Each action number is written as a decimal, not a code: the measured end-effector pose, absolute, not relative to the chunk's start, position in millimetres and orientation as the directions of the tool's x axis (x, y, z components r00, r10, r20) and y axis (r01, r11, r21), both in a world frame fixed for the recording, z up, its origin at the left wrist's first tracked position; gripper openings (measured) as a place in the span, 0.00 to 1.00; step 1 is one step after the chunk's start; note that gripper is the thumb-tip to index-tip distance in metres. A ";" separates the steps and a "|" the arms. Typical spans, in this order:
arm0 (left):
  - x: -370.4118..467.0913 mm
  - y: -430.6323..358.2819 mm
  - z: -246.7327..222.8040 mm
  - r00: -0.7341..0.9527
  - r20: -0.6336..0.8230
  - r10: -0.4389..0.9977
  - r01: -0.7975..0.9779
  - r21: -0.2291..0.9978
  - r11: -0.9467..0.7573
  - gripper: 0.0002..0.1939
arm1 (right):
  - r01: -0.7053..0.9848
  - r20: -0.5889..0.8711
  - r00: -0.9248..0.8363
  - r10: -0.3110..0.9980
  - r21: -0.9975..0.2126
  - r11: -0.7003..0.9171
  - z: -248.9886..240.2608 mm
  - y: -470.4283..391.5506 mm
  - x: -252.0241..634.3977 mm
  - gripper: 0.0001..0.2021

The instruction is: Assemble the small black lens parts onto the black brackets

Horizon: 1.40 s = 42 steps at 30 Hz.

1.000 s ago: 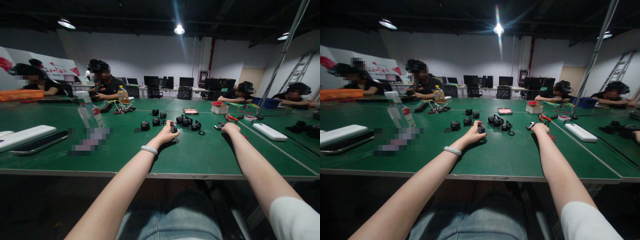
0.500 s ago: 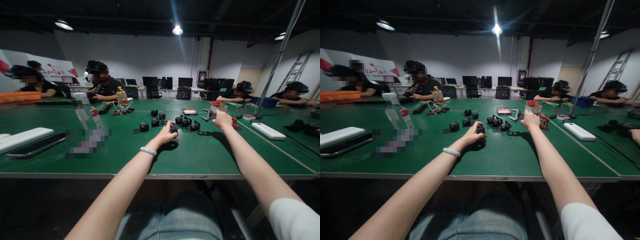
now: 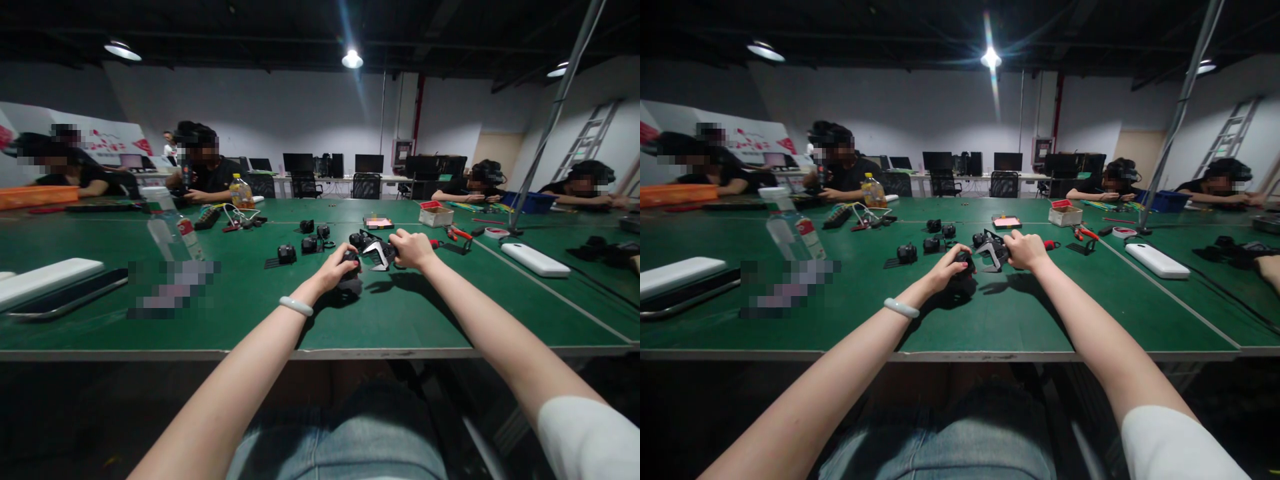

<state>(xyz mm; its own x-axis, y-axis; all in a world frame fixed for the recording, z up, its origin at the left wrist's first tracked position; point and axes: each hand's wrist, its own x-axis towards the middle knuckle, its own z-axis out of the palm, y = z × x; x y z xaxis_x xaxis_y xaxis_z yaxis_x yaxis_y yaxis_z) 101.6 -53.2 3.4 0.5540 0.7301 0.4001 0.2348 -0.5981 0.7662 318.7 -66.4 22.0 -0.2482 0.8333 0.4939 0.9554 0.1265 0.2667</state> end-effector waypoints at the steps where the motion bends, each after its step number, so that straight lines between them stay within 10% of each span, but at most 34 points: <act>1: 102.3 -53.6 3.5 0.562 0.394 0.727 0.211 0.782 -0.587 0.16 | 0.955 0.490 -0.251 0.834 0.266 0.131 22.3 -67.3 316.6 0.13; 42: 112.4 -58.0 6.5 0.708 0.348 0.614 -0.355 0.928 -0.116 0.16 | 0.936 0.497 -0.345 0.796 0.122 0.330 9.9 -65.3 302.1 0.11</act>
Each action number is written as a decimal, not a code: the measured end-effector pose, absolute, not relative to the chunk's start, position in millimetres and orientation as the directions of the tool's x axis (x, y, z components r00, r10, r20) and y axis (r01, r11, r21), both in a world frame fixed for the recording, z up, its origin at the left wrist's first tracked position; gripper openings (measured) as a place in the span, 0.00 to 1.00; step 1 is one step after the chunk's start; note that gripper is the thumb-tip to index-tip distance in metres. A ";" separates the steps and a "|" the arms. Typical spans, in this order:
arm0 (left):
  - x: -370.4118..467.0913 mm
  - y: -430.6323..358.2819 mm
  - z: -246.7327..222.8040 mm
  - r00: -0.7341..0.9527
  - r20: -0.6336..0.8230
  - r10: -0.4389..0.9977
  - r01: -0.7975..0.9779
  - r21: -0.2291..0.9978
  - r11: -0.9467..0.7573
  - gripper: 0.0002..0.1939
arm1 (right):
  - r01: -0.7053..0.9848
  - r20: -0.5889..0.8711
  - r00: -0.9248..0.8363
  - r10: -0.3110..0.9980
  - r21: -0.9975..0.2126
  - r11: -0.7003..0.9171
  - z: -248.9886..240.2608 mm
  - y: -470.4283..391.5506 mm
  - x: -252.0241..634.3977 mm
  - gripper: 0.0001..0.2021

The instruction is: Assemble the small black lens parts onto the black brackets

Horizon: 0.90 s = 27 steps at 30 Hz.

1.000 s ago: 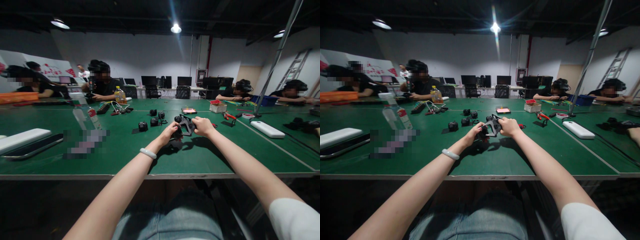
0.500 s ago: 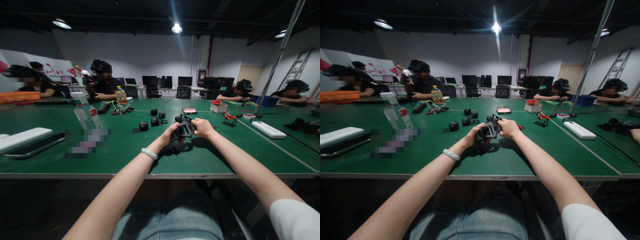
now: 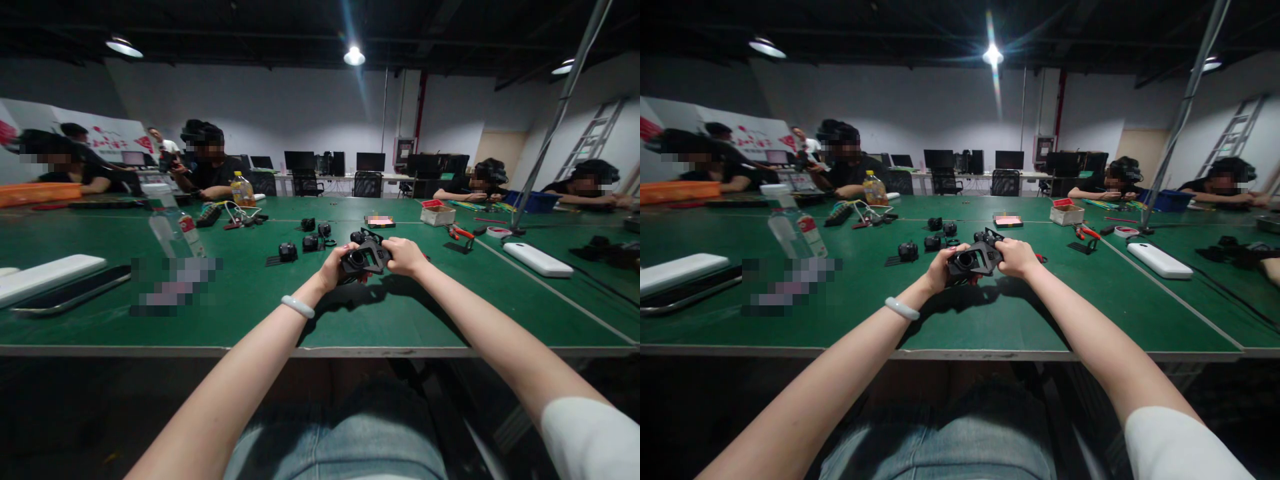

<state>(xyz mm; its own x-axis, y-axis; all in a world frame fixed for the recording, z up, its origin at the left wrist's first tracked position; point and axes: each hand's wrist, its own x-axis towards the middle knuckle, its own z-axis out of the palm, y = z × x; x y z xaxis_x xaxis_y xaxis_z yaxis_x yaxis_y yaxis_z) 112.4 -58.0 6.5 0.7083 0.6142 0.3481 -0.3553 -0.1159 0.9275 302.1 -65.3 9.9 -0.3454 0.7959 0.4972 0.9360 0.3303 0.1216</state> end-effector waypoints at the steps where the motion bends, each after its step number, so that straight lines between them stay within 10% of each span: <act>1: 112.1 -57.8 6.3 0.710 0.349 0.612 -0.358 0.927 -0.113 0.16 | 0.937 0.495 -0.342 0.799 0.119 0.328 10.2 -65.7 301.8 0.11; 27: 112.3 -59.3 6.8 0.711 0.311 0.631 -0.366 0.930 -0.045 0.14 | 0.942 0.425 -0.326 0.844 0.066 0.330 9.9 -64.2 300.9 0.11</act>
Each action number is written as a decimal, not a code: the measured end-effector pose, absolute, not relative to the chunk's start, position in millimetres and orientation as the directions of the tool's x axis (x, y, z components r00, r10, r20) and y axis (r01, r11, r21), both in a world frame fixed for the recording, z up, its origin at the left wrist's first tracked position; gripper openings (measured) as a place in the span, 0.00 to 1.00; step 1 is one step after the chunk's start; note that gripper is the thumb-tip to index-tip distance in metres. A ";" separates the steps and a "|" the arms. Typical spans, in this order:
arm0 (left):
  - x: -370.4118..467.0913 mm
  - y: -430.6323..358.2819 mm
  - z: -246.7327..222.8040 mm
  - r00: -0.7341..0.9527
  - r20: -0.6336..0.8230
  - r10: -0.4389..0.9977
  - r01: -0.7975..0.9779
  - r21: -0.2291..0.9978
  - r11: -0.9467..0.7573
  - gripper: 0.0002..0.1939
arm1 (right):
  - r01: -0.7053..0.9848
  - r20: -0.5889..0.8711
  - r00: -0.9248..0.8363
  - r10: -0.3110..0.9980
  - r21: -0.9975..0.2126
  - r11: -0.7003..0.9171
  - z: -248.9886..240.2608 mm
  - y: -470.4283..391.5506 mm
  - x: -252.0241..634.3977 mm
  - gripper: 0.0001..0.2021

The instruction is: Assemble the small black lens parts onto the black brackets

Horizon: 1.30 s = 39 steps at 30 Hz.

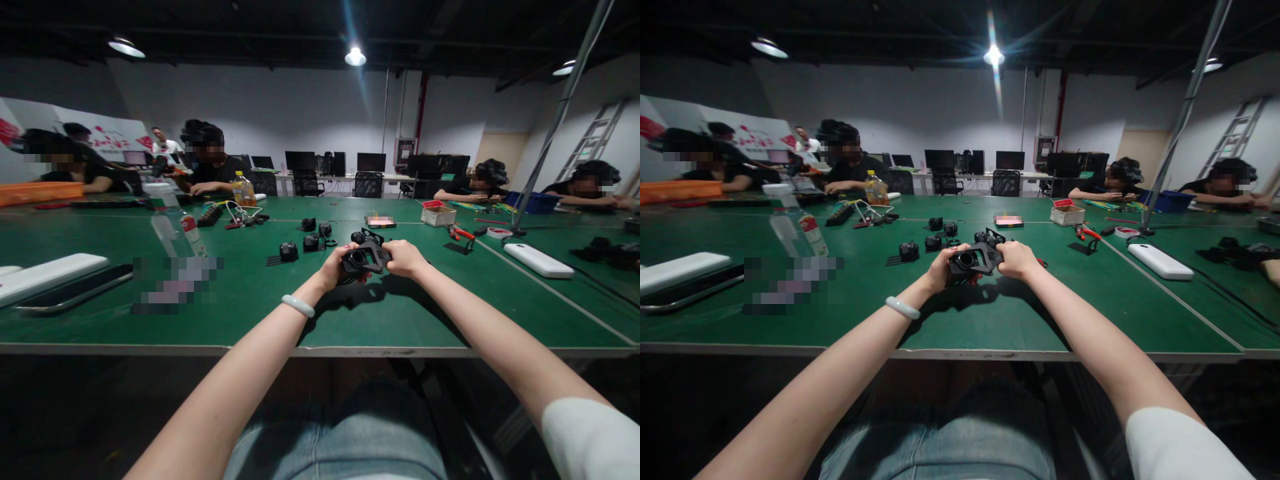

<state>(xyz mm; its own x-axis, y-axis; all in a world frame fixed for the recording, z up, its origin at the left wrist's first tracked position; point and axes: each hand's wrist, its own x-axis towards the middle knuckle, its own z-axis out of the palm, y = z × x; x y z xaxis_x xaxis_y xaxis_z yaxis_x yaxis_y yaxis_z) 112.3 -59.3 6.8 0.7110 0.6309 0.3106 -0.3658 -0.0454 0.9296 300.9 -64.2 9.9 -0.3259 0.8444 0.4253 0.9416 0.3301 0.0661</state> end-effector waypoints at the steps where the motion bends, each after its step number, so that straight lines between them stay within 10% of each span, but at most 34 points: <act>1: 111.8 -58.6 6.5 0.711 0.316 0.628 -0.367 0.929 -0.052 0.14 | 0.943 0.424 -0.322 0.846 0.064 0.327 9.7 -64.0 300.9 0.11; 39: 107.3 -59.0 0.8 0.790 0.068 0.609 -0.153 0.984 0.089 0.23 | 0.937 0.409 -0.349 0.843 0.119 0.330 14.6 -70.6 302.0 0.11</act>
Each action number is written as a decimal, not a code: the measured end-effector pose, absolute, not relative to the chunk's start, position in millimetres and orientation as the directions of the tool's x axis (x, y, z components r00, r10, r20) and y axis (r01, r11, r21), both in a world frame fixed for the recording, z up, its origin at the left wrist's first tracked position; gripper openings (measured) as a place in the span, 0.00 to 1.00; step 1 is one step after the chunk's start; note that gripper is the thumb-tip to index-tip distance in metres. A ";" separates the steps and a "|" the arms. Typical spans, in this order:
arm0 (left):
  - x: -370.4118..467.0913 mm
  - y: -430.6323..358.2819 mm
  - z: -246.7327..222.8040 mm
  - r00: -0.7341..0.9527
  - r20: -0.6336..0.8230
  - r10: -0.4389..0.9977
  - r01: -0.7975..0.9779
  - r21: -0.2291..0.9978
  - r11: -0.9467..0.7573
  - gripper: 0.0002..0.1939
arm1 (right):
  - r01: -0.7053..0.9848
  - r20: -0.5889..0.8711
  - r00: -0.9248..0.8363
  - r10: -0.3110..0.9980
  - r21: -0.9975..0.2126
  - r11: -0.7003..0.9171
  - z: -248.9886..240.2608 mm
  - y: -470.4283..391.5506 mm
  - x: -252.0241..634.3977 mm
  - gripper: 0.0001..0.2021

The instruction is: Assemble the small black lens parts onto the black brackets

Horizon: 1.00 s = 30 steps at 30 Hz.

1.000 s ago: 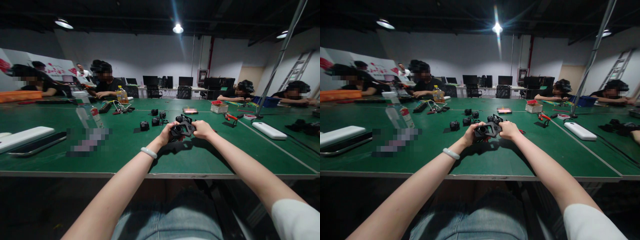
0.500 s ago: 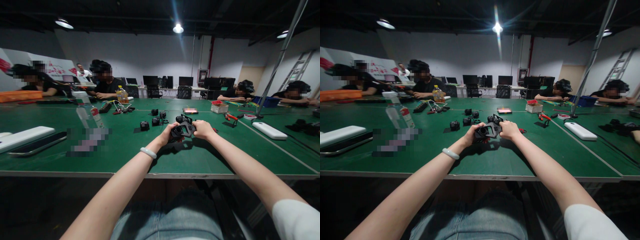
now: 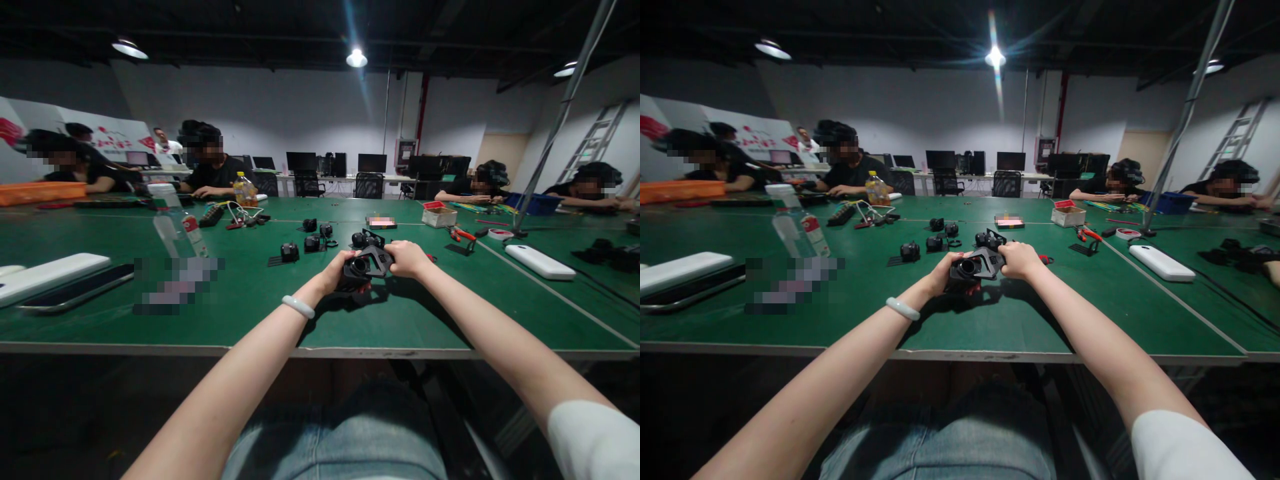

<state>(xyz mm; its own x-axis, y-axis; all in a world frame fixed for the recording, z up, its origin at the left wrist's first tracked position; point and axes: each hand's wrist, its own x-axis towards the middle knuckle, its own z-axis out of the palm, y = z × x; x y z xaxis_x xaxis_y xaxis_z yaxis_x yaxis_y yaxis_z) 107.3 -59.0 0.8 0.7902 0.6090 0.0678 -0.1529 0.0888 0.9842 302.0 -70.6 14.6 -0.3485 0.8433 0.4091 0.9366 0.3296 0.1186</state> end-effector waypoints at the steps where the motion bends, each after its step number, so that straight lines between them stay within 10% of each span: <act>1: 106.9 -58.5 1.4 0.788 0.068 0.612 -0.158 0.983 0.095 0.23 | 0.927 0.391 -0.369 0.843 0.091 0.364 15.2 -70.5 302.3 0.11; 11: 100.9 -53.7 4.0 0.733 0.057 0.677 -0.203 0.969 0.138 0.16 | 0.706 0.094 -0.495 0.864 -0.536 0.463 20.2 -71.6 309.1 0.18; 24: 99.9 -54.9 6.9 0.729 0.053 0.683 -0.203 0.969 0.142 0.16 | 0.473 -0.043 -0.540 0.840 -0.842 0.261 16.7 -70.3 310.7 0.22; 30: 101.4 -55.7 5.4 0.722 0.041 0.691 -0.223 0.959 0.177 0.15 | 0.581 -0.064 -0.464 0.884 -0.775 0.249 16.5 -71.1 307.2 0.24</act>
